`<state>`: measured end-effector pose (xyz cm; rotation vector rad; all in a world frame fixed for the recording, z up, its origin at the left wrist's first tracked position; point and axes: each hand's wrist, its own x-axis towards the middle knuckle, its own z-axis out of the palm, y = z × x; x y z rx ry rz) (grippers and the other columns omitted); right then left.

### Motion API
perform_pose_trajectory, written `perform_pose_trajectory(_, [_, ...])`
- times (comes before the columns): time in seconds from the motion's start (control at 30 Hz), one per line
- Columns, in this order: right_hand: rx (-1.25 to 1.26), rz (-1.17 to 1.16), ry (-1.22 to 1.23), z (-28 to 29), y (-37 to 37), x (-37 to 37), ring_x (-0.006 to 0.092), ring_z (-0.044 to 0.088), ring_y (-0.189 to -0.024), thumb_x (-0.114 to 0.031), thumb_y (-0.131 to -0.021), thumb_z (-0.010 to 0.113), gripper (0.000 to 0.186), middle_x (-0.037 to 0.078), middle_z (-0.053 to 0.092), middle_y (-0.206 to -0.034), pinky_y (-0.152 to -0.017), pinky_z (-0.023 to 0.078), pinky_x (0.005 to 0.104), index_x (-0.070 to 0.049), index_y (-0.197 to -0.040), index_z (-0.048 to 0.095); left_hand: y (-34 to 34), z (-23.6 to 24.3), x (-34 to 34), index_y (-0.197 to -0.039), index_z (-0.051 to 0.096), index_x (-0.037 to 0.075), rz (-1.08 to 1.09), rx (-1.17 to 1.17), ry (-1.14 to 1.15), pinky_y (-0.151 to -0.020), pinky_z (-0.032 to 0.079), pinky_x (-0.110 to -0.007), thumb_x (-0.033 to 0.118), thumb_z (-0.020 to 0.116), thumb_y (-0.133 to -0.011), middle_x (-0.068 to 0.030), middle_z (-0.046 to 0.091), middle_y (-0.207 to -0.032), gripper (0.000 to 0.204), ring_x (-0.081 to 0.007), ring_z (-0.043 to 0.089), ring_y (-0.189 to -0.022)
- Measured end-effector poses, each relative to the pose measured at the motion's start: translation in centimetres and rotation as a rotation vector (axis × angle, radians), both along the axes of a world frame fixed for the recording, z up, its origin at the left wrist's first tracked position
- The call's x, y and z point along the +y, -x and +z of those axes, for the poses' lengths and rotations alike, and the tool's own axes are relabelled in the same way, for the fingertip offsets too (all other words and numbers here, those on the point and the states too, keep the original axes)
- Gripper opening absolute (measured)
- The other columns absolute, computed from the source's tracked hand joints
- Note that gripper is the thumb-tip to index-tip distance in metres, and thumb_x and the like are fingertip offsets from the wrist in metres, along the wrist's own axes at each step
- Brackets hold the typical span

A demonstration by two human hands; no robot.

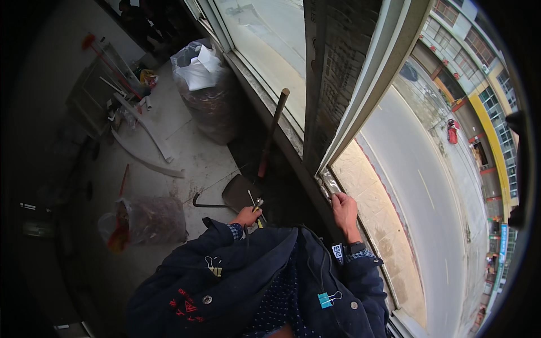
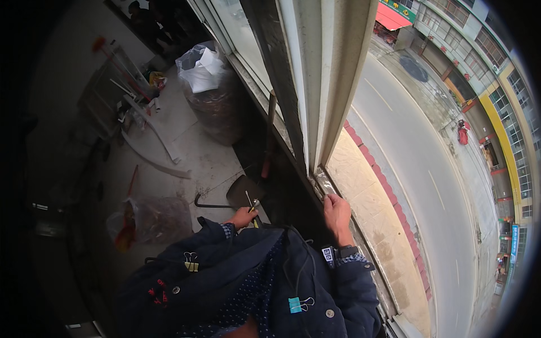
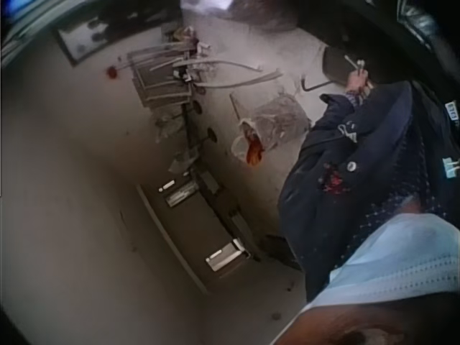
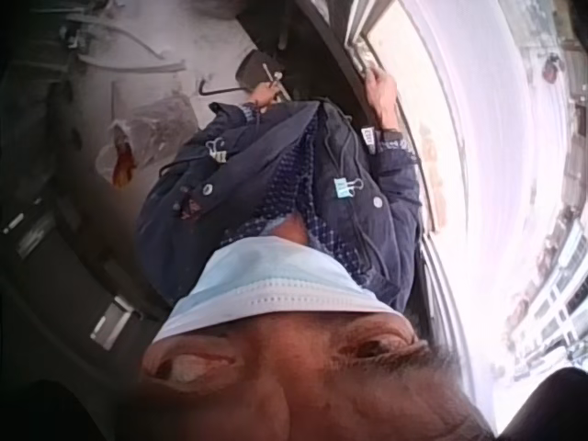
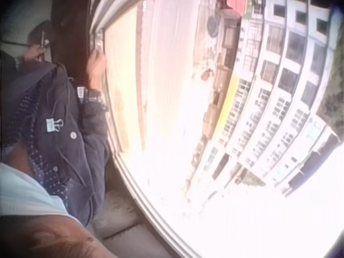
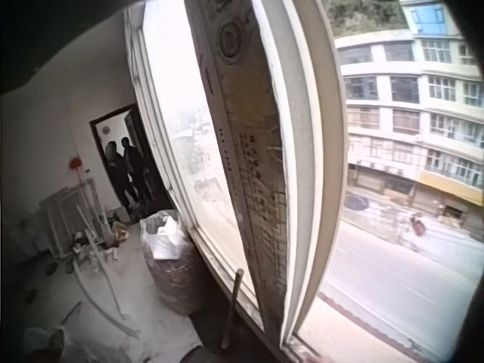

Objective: The person uses a screwdriver and a small brush to work on the upper window frame, repeatedly scraping and brushing along the seal. The person continues this process along the length of the frame while standing inside a room with a street view outside.

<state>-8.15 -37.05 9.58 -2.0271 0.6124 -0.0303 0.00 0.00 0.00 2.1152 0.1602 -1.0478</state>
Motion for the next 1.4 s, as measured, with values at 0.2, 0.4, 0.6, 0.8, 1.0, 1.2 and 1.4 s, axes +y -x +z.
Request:
perform_pose_trajectory(0.2, [-0.025, 0.148, 0.362, 1.6, 2.7, 0.9, 0.0433, 0.067, -0.073, -0.024, -0.093, 0.062, 0.019, 0.021, 0.069, -0.077, -0.066, 0.053, 0.0504, -0.01, -0.091, 0.074, 0.1, 0.2, -1.0, -0.083, 0.061, 0.0, -0.058, -0.063, -0.055, -0.049, 0.043, -0.036, 0.04, 0.062, -0.099, -0.0069, 0.058, -0.066, 0.043, -0.0154, 0.053, -0.052])
perform_pose_trajectory(0.4, [-0.028, -0.011, 0.298, 1.1, 2.3, -2.2, 0.0453, 0.067, -0.076, -0.025, -0.093, 0.059, 0.024, 0.024, 0.068, -0.078, -0.07, 0.054, 0.0528, -0.007, -0.086, 0.072, -1.0, -1.7, -3.2, -0.081, 0.058, 0.0, -0.089, -0.11, 0.034, -0.045, 0.042, -0.036, 0.036, 0.061, -0.099, -0.0057, 0.056, -0.065, 0.04, -0.0158, 0.053, -0.05])
perform_pose_trajectory(0.6, [0.123, 0.062, 0.349, 0.8, 2.0, -0.9, 0.0464, 0.068, -0.077, -0.023, -0.091, 0.056, 0.025, 0.024, 0.069, -0.078, -0.07, 0.055, 0.0553, -0.005, -0.081, 0.072, 0.6, 0.4, -1.8, -0.078, 0.055, 0.002, -0.091, -0.091, 0.002, -0.045, 0.039, -0.035, 0.037, 0.06, -0.1, -0.0048, 0.053, -0.062, 0.041, -0.015, 0.052, -0.05])
perform_pose_trajectory(0.8, [0.111, 0.05, 0.244, -0.5, -3.2, 0.7, 0.0454, 0.069, -0.081, -0.022, -0.089, 0.055, 0.026, 0.026, 0.07, -0.085, -0.074, 0.055, 0.0543, -0.005, -0.085, 0.074, 0.3, -1.1, -0.9, -0.078, 0.058, -0.001, -0.174, -0.147, -0.038, -0.051, 0.043, -0.038, 0.042, 0.06, -0.099, -0.0089, 0.058, -0.064, 0.048, -0.0185, 0.057, -0.054])
perform_pose_trajectory(1.0, [0.051, 0.009, 0.118, -0.6, -3.7, 0.8, 0.0455, 0.069, -0.086, -0.021, -0.09, 0.055, 0.025, 0.025, 0.071, -0.09, -0.079, 0.055, 0.0535, -0.005, -0.09, 0.074, -0.1, -2.1, -0.7, -0.081, 0.062, -0.006, -0.203, -0.183, -0.079, -0.064, 0.047, -0.045, 0.045, 0.059, -0.098, -0.0176, 0.064, -0.068, 0.054, -0.0302, 0.064, -0.065])
perform_pose_trajectory(1.2, [0.142, 0.004, 0.138, -0.4, -1.6, 0.3, 0.0455, 0.069, -0.086, -0.022, -0.09, 0.055, 0.025, 0.024, 0.072, -0.091, -0.078, 0.055, 0.0539, -0.005, -0.089, 0.074, -0.1, -2.5, -0.2, -0.084, 0.063, -0.008, -0.267, -0.202, -0.103, -0.071, 0.048, -0.048, 0.047, 0.057, -0.098, -0.0238, 0.066, -0.074, 0.057, -0.0396, 0.066, -0.075])
perform_pose_trajectory(1.4, [0.127, -0.003, 0.193, -0.5, -3.6, 1.5, 0.0446, 0.069, -0.086, -0.022, -0.091, 0.055, 0.027, 0.024, 0.072, -0.09, -0.077, 0.056, 0.0535, -0.004, -0.087, 0.074, -0.8, -5.3, 0.7, -0.089, 0.065, -0.008, -0.467, -0.355, -0.053, -0.078, 0.048, -0.05, 0.049, 0.056, -0.097, -0.0291, 0.068, -0.084, 0.058, -0.0457, 0.067, -0.088])
